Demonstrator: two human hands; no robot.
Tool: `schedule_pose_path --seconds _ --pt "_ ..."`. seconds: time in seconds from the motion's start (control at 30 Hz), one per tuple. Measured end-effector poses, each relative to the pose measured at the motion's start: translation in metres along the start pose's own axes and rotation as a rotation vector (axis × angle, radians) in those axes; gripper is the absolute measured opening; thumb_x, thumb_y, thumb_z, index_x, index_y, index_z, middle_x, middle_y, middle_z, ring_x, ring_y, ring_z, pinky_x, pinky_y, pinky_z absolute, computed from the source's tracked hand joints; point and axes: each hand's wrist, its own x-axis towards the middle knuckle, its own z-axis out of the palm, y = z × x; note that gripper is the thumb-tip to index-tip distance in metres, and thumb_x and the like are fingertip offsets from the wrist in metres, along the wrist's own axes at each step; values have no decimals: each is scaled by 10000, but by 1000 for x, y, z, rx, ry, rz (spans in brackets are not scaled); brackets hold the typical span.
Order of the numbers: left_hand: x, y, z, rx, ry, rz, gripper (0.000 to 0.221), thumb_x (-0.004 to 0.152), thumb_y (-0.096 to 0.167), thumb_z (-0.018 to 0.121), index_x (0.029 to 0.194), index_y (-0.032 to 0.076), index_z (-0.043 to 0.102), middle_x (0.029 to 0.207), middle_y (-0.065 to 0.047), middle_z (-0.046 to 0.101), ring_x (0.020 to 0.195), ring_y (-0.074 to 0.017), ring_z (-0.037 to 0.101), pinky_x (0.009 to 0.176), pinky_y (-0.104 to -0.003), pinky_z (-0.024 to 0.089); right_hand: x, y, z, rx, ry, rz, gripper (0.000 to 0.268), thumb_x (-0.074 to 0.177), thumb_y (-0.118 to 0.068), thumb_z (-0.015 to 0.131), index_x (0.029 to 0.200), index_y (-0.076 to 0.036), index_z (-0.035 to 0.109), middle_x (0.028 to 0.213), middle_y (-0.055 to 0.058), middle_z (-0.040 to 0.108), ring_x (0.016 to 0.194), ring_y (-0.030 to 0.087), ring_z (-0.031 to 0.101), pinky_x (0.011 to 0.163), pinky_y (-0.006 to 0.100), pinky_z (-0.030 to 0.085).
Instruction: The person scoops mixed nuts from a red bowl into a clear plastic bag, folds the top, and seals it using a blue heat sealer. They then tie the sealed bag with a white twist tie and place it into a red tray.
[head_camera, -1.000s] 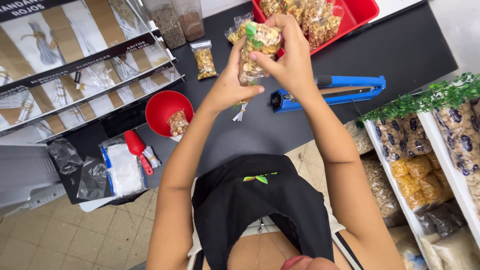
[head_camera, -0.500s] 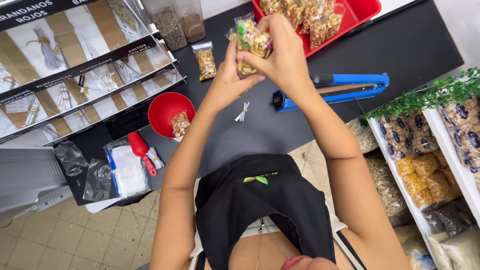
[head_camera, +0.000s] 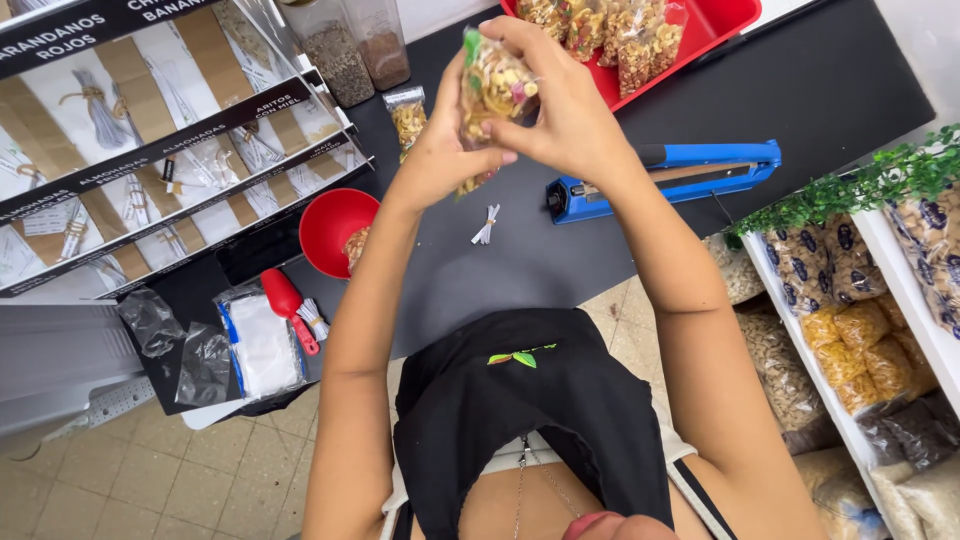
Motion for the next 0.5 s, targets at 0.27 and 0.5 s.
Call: schedule_pose_path --seconds 0.27,0.5 --pt "-2 28 20 310 100 -20 1006 915 30 752 1635 268 91 1594 -142 452 1363 -238 629 950 -314 616 2 -6 6 -45 89 109 744 755 -213 843 1373 -135 437 1095 72 606 894 211 612 773 335 488" --pt "-1 19 16 187 94 97 1023 954 -117 746 1670 250 115 1751 -143 158 1609 -273 348 1285 -377 460 4 10 16 -43 61 57 453 847 -281 832 1145 -56 575 1087 111 511 956 234 527 759 333 476"
